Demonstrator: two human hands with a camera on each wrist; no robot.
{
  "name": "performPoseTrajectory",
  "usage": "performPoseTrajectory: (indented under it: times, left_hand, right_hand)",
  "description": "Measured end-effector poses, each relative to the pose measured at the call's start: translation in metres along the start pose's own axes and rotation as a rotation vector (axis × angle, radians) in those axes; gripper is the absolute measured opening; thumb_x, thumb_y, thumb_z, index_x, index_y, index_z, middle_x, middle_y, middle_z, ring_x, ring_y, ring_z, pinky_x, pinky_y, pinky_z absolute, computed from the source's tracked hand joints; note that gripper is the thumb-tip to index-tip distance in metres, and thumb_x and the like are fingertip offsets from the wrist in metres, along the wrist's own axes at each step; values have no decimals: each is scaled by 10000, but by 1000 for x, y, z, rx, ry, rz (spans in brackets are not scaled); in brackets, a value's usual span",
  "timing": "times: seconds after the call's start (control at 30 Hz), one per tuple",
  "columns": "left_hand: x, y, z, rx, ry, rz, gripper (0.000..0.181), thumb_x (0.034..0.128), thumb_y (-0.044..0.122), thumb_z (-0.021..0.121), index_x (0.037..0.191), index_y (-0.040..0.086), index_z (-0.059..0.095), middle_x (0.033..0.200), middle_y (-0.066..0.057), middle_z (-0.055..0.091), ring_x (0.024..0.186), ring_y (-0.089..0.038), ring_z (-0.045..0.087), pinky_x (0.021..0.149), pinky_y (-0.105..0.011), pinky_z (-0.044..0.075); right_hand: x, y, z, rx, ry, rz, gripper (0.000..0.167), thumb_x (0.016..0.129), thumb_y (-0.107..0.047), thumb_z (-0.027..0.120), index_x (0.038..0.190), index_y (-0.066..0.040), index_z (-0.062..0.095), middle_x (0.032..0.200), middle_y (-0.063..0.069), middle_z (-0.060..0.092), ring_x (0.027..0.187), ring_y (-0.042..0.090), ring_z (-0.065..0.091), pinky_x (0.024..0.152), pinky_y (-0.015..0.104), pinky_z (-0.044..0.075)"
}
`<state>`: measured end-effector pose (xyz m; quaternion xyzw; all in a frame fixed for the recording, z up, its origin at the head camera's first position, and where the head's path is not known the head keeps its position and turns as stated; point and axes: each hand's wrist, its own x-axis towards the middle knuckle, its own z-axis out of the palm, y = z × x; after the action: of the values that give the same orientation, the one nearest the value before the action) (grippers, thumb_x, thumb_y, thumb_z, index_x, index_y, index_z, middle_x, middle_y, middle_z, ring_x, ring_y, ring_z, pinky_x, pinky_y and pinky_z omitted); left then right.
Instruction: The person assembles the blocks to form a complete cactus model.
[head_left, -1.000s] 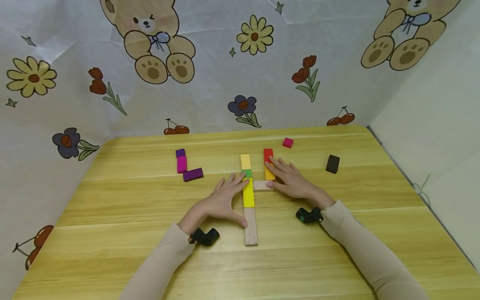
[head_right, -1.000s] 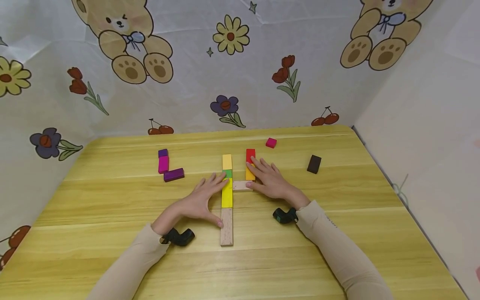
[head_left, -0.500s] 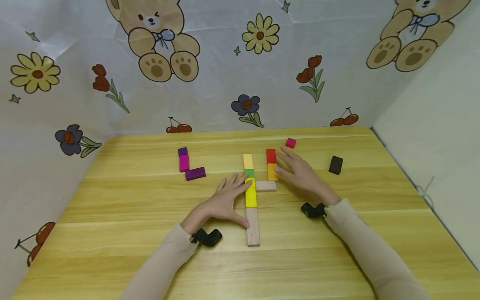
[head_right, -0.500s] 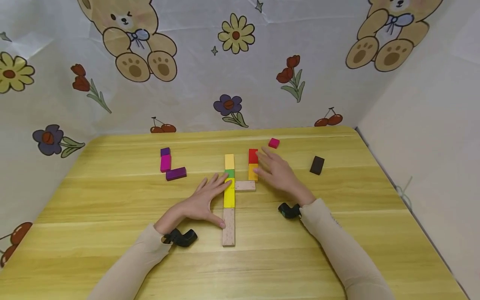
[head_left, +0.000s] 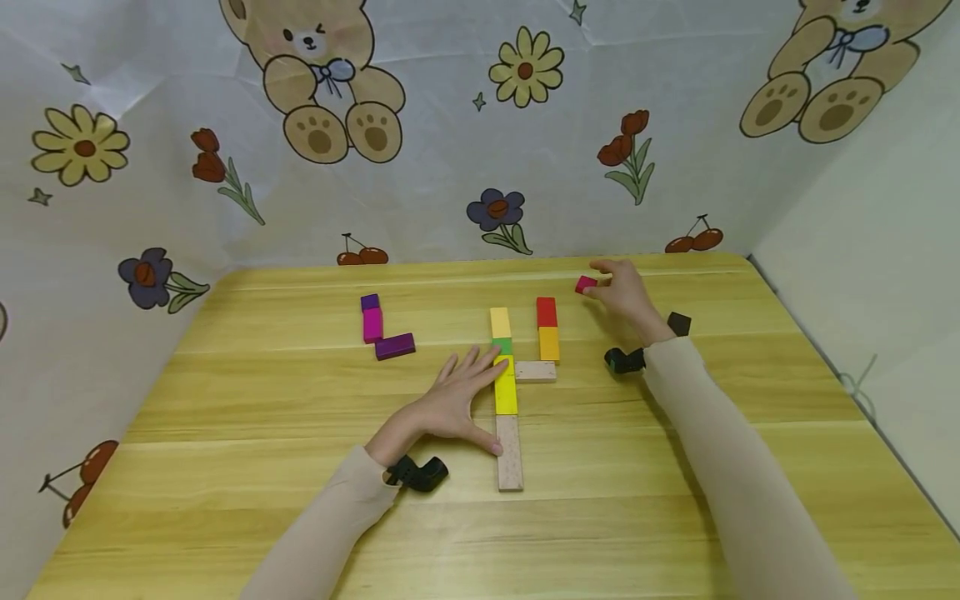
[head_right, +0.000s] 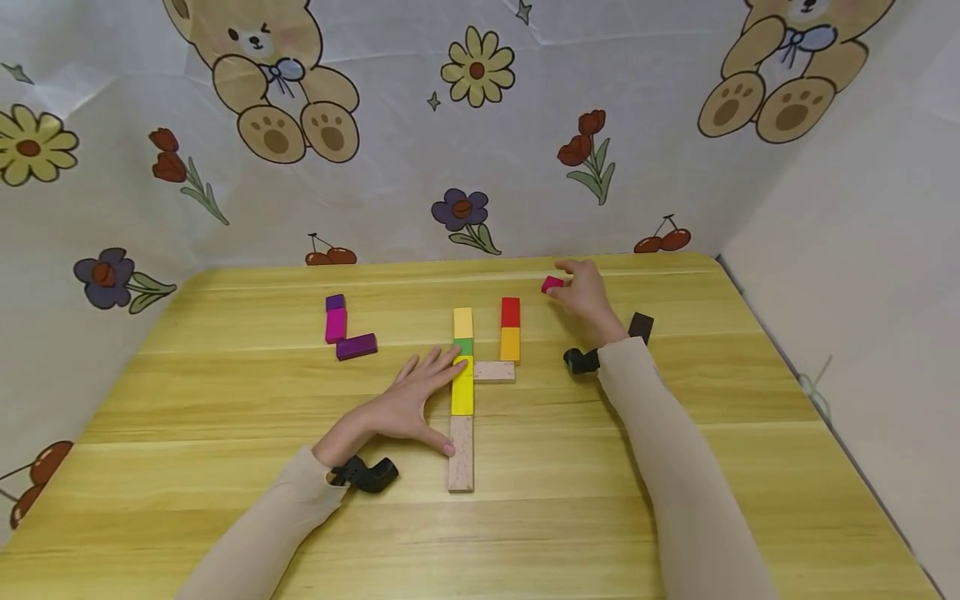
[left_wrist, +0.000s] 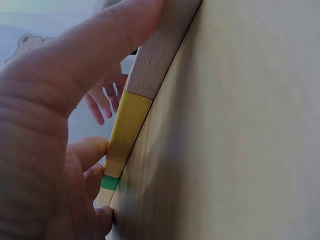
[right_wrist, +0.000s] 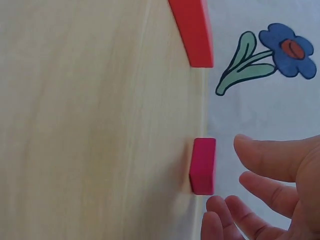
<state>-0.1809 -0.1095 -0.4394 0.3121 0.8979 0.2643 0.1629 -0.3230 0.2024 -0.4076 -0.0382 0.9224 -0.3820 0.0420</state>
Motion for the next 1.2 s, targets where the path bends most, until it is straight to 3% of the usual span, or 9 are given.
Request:
performPoseTrajectory:
  times: [0.13, 0.27, 0.47, 0.7, 0.9, 1.2]
  left_hand:
    - [1, 0, 0, 1, -2, 2, 1242, 623, 606, 845, 1582, 230, 150, 1656, 54, -58, 1522, -258, -110, 1205, -481, -130]
    - [1, 0, 0, 2, -3, 1, 1249, 619, 610, 845, 1582, 233, 145, 1656, 57, -59, 1522, -260, -108, 1206, -483, -124]
    - [2, 0, 0, 14, -9, -5, 1251, 620, 618, 840, 1583, 242, 134, 1657, 62, -61, 1523, -262, -103, 1207, -484, -114]
    - [1, 0, -1, 16, -11, -2, 1249, 623, 611, 843, 1583, 234, 139, 1658, 47, -56, 1522, -267, -103, 1205, -494, -115]
    - [0, 1, -2, 5, -8, -7, 1248, 623, 599, 848, 1583, 228, 143, 1658, 53, -55, 1521, -259, -102, 1205, -481, -120]
    - [0, 1, -1, 4, -5, -13, 1250, 620, 604, 848, 1583, 232, 144, 1657, 53, -60, 1520, -254, -108, 1205, -472, -123]
  right_hand:
    - [7, -1, 2, 28, -30, 106, 519, 962, -107, 605, 1443, -7, 435, 1456, 263, 387, 1300, 421, 424, 1088, 516, 406]
    - [11, 0, 4, 29, -26, 152, 470, 957, -98, 607, 1394, 17, 478, 1412, 265, 449, 1254, 406, 433, 1089, 505, 401]
    - [17, 7, 6, -31, 18, 133, 377, 942, -117, 622, 1276, 47, 562, 1309, 268, 546, 1183, 395, 498, 1049, 496, 429]
    - [18, 9, 7, -43, 36, 97, 366, 951, -143, 624, 1269, 36, 588, 1288, 258, 569, 1170, 392, 506, 1033, 499, 435]
    - [17, -16, 7, 60, 38, 21, 363, 952, -129, 631, 1276, 26, 590, 1289, 240, 568, 1149, 373, 512, 1036, 485, 428]
    - [23, -71, 31, 90, -72, -80, 359, 933, -125, 659, 1269, -8, 618, 1292, 197, 582, 1149, 359, 548, 997, 452, 492]
